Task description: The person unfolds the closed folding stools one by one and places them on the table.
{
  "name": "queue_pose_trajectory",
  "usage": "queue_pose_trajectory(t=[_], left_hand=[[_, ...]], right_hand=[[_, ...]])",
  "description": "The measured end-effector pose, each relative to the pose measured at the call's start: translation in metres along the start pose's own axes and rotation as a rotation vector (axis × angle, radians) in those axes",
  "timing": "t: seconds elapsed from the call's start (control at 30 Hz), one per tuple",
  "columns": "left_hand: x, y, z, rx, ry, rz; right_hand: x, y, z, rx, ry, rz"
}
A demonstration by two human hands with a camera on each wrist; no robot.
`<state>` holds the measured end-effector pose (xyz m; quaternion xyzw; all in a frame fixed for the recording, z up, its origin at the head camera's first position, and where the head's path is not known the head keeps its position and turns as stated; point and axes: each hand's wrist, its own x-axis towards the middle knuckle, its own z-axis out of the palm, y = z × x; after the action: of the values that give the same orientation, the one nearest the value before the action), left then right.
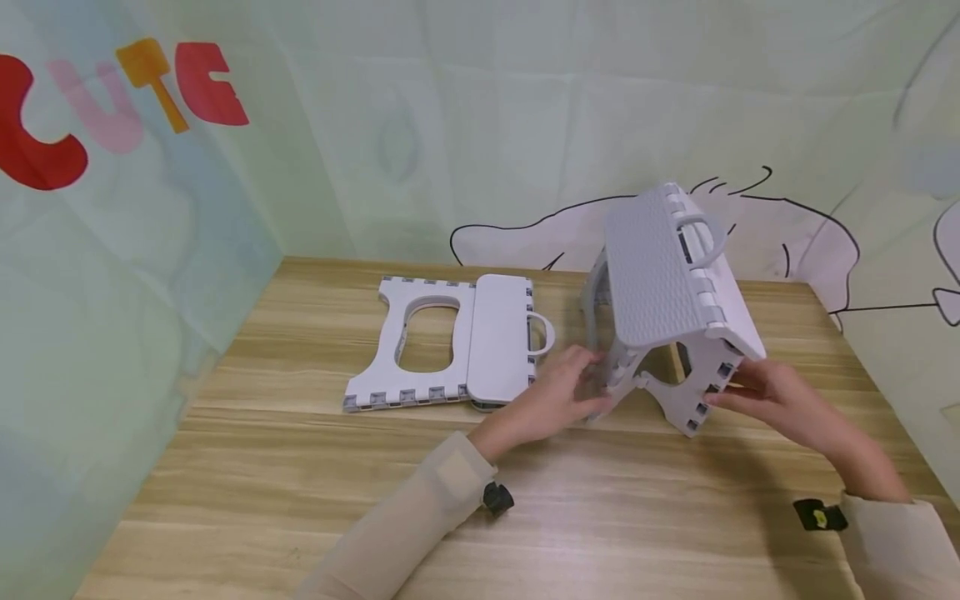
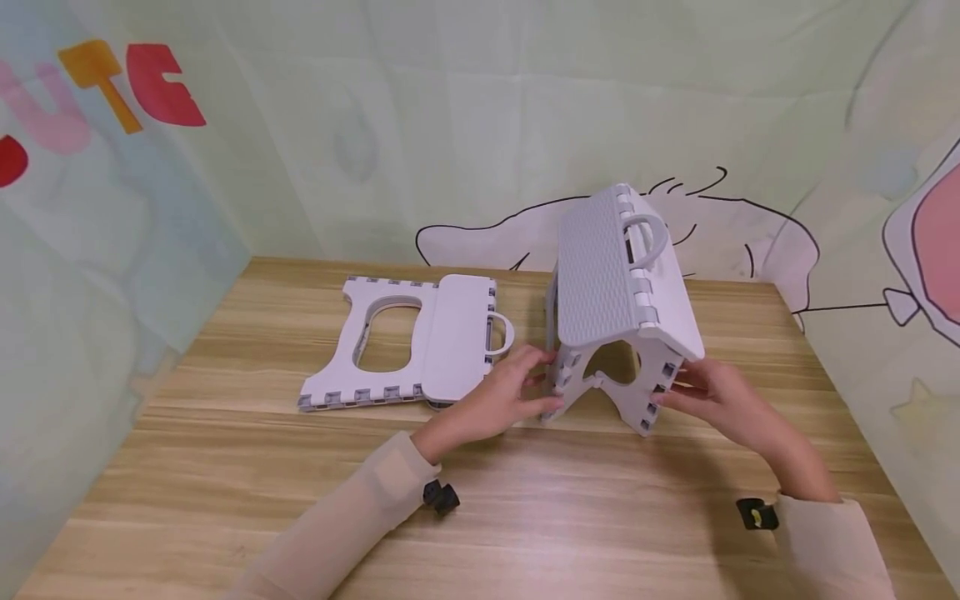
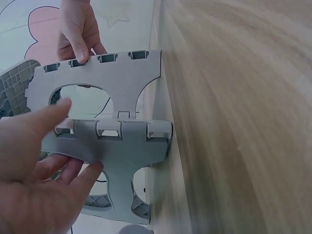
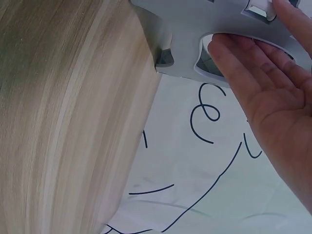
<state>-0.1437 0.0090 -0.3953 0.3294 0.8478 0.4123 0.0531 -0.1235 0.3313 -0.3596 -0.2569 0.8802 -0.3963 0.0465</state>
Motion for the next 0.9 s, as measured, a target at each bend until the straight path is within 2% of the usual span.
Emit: queue_pose_trajectory(t=[0.07, 0.17, 0.33, 0.53, 0.73, 0.8, 0.9], left_hand=[[-0.001, 0.001, -0.001, 0.023, -0.01, -0.022], [-0.002, 0.002, -0.004, 0.004, -0.008, -0.053], [-0.001, 0.004, -0.012, -0.031, 0.056, -0.066], [0.002, 0.007, -0.025, -0.004, 0.116, -0.084], [0.007, 0.008, -0.043, -0.021, 0.156, -0.063], [0.009, 0.009, -0.049, -0.022, 0.167, -0.055], [0.01, 0.011, -0.058, -0.016, 0.182, -0.046]], right_hand=[[0.0, 0.0, 0.001, 0.003, 0.001, -0.001], [0.001, 0.0, 0.001, -0.007, 0.003, -0.001], [0.001, -0.003, 0.001, -0.008, -0.02, 0.07], [-0.004, -0.005, -0.007, 0.002, -0.078, 0.163], [-0.012, -0.005, -0.023, 0.046, -0.136, 0.266], [-0.014, -0.004, -0.029, 0.019, -0.127, 0.292], [-0.015, -0.005, -0.037, -0.002, -0.096, 0.282]])
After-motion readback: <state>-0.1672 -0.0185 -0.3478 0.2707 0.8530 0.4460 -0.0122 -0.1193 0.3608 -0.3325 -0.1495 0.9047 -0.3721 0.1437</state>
